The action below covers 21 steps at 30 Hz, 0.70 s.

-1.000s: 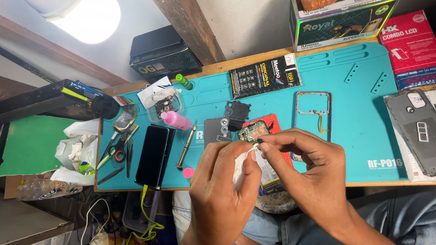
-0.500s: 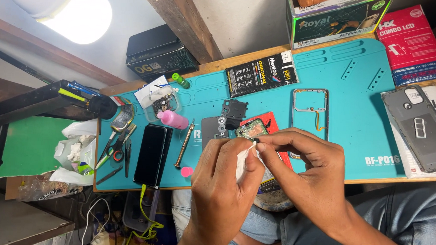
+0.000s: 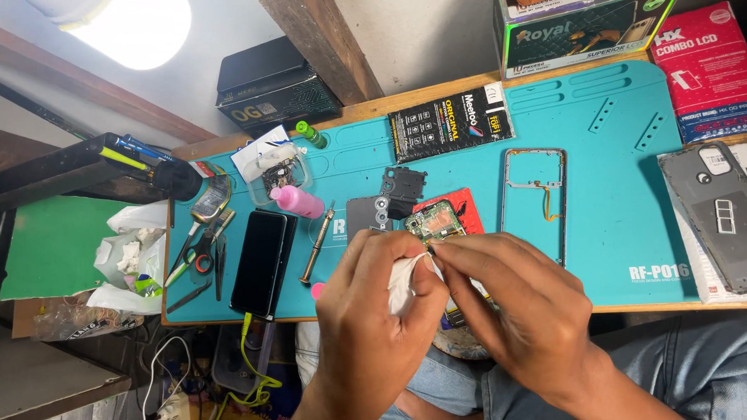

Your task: Cleaning internal mobile phone components using a cleaning solution and a tissue at a repair workstation.

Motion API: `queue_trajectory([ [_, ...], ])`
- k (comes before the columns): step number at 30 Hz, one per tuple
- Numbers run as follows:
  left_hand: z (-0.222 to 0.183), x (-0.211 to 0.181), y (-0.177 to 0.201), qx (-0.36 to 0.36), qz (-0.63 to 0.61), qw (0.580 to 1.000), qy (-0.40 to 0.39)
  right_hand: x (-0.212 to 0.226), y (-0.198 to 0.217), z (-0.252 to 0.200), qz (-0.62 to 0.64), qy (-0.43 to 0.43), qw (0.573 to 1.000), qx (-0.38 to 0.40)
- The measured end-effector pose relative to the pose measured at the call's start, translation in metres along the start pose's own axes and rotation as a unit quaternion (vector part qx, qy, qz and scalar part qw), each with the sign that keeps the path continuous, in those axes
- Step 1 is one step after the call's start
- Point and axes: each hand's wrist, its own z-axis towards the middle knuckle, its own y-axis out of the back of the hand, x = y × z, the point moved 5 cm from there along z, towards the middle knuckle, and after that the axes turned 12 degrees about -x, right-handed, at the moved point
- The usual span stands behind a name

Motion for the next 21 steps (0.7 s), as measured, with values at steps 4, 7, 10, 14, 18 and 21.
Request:
queue_trajectory([
  [4, -0.004, 0.026, -0.001, 0.026, -0.117, 0.967, 0.224, 0.001, -0.004, -0.006, -0.012, 0.057, 0.998, -0.028],
  [7, -0.022, 0.048, -0.017, 0.063, -0.373, 0.765, 0.521, 0.001, -0.005, -0.006, -0.025, 0.054, 0.998, -0.018],
  [10, -0.008, 0.036, -0.01, 0.059, -0.194, 0.908, 0.366, 0.002, -0.002, 0.0, -0.026, 0.024, 0.999, -0.006],
  [14, 0.008, 0.004, 0.001, 0.034, 0.004, 0.997, -0.067, -0.005, 0.001, 0.004, 0.033, -0.092, 0.995, 0.027],
  [18, 0.016, 0.001, 0.01, 0.025, -0.01, 0.999, -0.02, -0.037, -0.006, -0.014, 0.218, -0.352, 0.91, 0.039],
  [21, 0.015, 0.0, 0.017, 0.017, -0.068, 0.994, 0.081, -0.048, -0.007, -0.018, 0.315, -0.432, 0.842, 0.071],
])
